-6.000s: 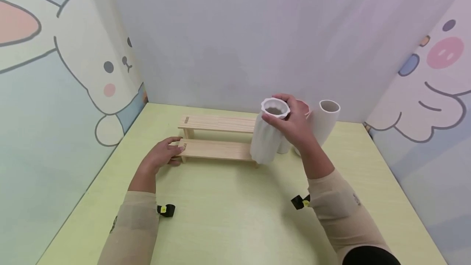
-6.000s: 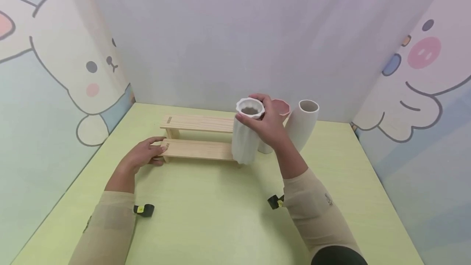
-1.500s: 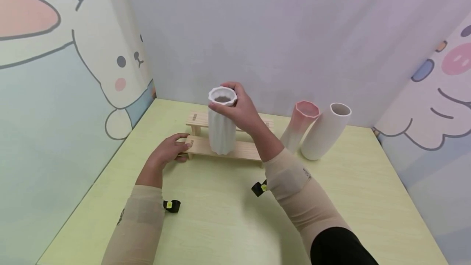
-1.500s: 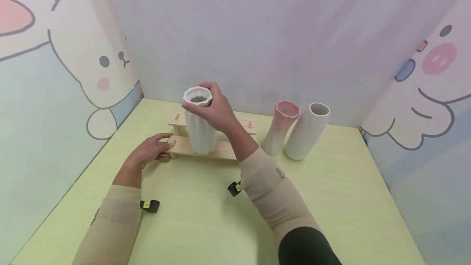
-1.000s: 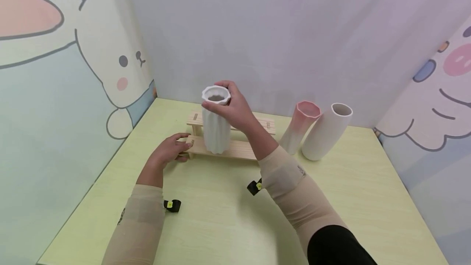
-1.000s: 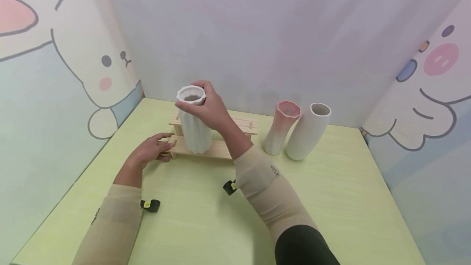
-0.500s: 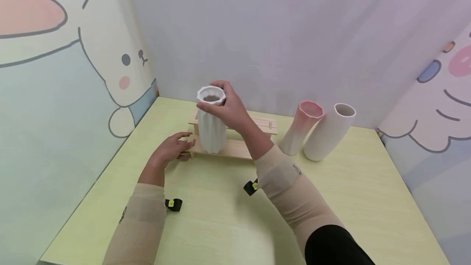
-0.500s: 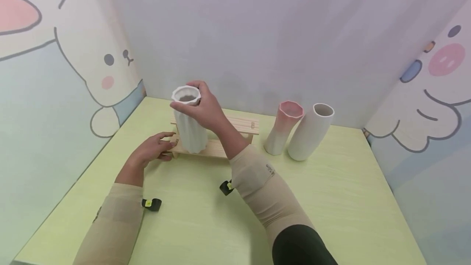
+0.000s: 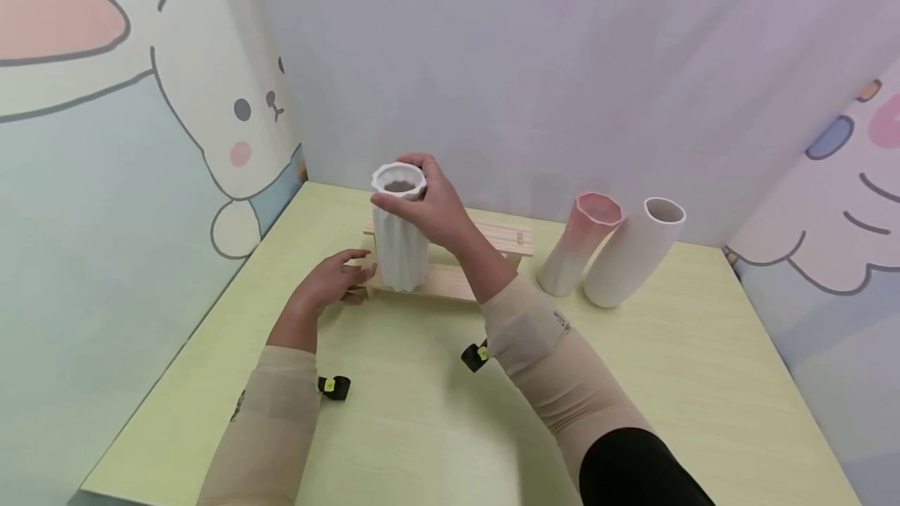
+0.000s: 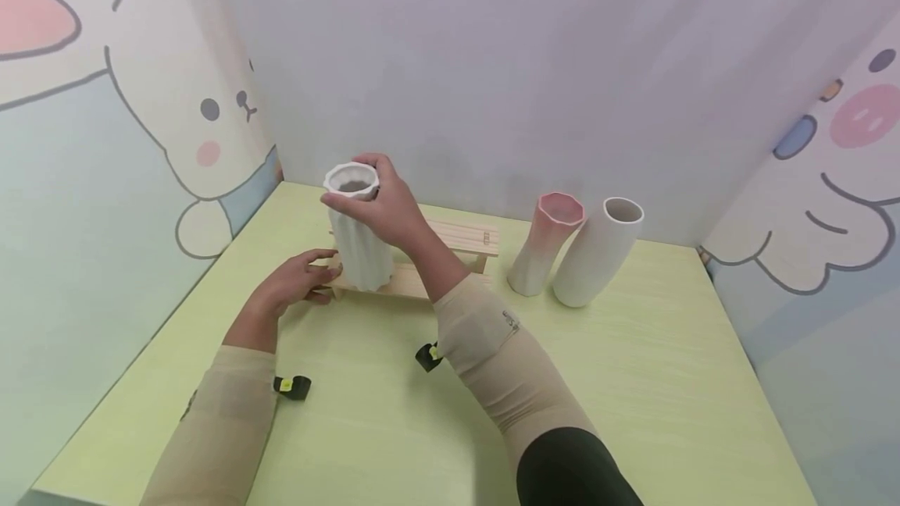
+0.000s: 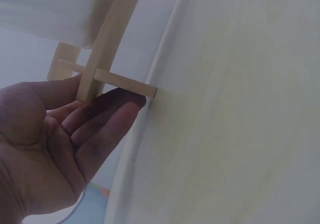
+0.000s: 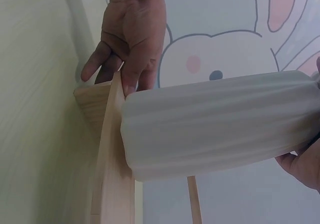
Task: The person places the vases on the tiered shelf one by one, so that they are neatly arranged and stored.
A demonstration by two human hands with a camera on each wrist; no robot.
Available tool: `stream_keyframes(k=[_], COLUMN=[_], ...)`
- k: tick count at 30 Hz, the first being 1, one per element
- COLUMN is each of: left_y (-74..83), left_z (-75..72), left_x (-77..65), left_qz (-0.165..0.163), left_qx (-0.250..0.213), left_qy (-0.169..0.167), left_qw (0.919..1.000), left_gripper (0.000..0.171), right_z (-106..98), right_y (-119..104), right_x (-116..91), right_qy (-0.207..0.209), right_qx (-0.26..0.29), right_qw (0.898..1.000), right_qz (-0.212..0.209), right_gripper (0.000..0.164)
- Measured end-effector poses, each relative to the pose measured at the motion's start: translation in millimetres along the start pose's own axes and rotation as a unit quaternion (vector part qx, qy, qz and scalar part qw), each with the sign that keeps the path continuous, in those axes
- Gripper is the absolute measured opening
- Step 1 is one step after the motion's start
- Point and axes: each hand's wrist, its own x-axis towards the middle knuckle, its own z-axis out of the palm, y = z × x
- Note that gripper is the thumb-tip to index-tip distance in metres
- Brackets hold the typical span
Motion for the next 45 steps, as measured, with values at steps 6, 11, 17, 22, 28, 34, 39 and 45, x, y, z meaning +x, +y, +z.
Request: stream_keyframes(k=[6, 11, 17, 22, 28, 34, 39, 45], left_y=[1.6, 2.1, 3.2, 2.5, 3.1, 3.5, 3.5, 2.8], left_z=[-0.1, -1.1, 0.0, -0.6, -0.7, -0.3, 0.4, 0.3], left_x=[-1.8, -2.7, -3.4, -2.7, -2.2, -3.5, -4.1, -2.3], left_qz=[0.004, 0.004, 0.002, -0.001, -0.001, -0.002, -0.004, -0.001], left_qx=[0.002, 0.002, 0.002, 0.003, 0.006, 0.005, 0.001, 0.003], left_qy=[0.001, -0.003, -0.001, -0.002, -0.003, 0.0, 0.001, -0.001], left_qw=[1.0, 1.0, 1.0, 1.0, 1.0, 1.0, 1.0, 1.0], left_gripper=[0.065, 0.068, 0.065, 0.065, 0.065, 0.065, 0.065, 0.066], right_z=[4, 6, 8, 10, 10, 10, 10, 9], right_y=[1, 0, 1, 4, 7, 9, 10, 11], right_x=[1, 0, 0, 0, 0, -1, -1, 0], right_qy=[-0.003, -0.003, -0.003, -0.006, -0.014, -0.032, -0.037, -0.036], right_qx=[0.0, 0.006, 0.0, -0.003, -0.006, -0.007, -0.013, -0.007], right_qw=[1.0, 1.0, 1.0, 1.0, 1.0, 0.999, 0.999, 0.999], right_qz=[0.008, 0.007, 0.009, 0.006, 0.001, -0.006, -0.013, -0.018], right_gripper=[0.074, 0.074, 0.075, 0.074, 0.075, 0.076, 0.076, 0.075])
